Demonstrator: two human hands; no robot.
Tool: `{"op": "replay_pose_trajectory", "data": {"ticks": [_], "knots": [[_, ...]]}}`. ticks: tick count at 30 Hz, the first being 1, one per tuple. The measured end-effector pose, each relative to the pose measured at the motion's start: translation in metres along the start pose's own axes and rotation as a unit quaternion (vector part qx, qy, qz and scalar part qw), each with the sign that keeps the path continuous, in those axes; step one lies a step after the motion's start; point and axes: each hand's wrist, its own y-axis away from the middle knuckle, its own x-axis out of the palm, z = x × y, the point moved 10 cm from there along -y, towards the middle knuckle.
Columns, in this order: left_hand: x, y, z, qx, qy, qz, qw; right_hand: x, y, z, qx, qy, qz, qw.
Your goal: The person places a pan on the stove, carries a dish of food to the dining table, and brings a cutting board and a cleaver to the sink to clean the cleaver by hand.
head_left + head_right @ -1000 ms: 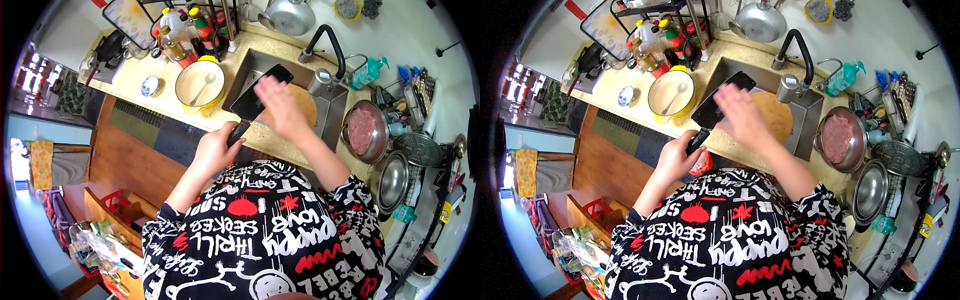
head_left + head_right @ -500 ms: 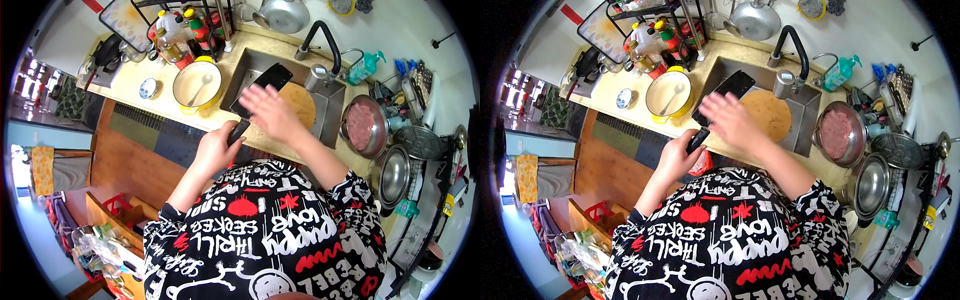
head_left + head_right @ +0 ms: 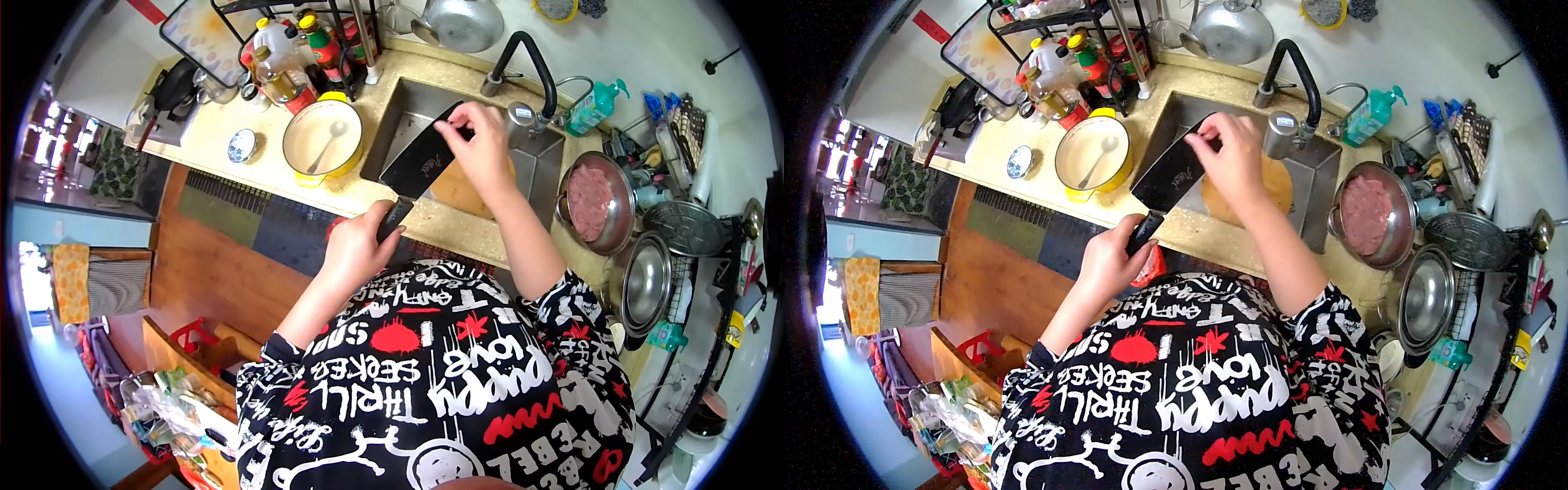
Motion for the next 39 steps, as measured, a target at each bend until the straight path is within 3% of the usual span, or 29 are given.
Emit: {"op": "replay_pose_trajectory", "data": {"ticks": [4, 6, 8, 10, 13, 17, 22, 24, 27, 29, 32, 36, 39], "knots": [[0.0, -0.002, 0.002, -0.002, -0.002, -0.006, 1.0, 0.023, 0.022, 0.032, -0.041, 0.01, 0.081, 0.996], [0.001, -0.001, 0.001, 0.0, -0.006, -0.005, 1.0, 0.009, 0.011, 0.011, -0.033, 0.052, 0.001, 0.998], [0.0, 0.001, 0.001, 0.001, -0.008, -0.008, 1.0, -0.003, -0.003, -0.017, 0.021, -0.003, -0.028, 0.999], [-0.001, 0.0, 0.0, 0.008, -0.006, -0.016, 1.0, 0.0, -0.001, 0.005, -0.025, 0.082, -0.007, 0.996], [-0.002, -0.002, -0.001, 0.006, -0.005, -0.014, 1.0, 0.022, 0.019, 0.044, -0.078, 0.043, 0.063, 0.994], [-0.003, 0.0, 0.0, 0.006, -0.011, -0.017, 1.0, 0.005, 0.001, 0.005, -0.034, 0.081, -0.018, 0.996], [-0.003, -0.001, 0.0, 0.006, -0.013, -0.022, 1.0, 0.029, 0.021, 0.05, -0.076, 0.035, 0.074, 0.994], [-0.004, 0.0, 0.001, 0.011, -0.013, -0.027, 0.999, 0.028, 0.019, 0.047, -0.086, 0.016, 0.06, 0.994], [-0.009, 0.003, 0.004, 0.0, -0.031, -0.02, 0.999, 0.014, -0.002, 0.003, -0.021, 0.046, 0.006, 0.999], [-0.012, 0.006, 0.009, -0.026, -0.046, -0.006, 0.999, 0.023, 0.002, 0.023, -0.048, 0.069, 0.024, 0.996], [-0.021, 0.009, 0.014, 0.015, -0.002, -0.024, 1.0, 0.055, 0.028, 0.063, -0.085, 0.048, 0.096, 0.991], [-0.036, 0.022, 0.033, 0.007, -0.008, -0.015, 1.0, 0.055, 0.015, 0.05, -0.036, 0.064, 0.022, 0.997], [-0.054, 0.035, 0.048, 0.0, -0.014, -0.017, 1.0, 0.072, 0.024, 0.076, -0.029, 0.074, 0.051, 0.996]]}}
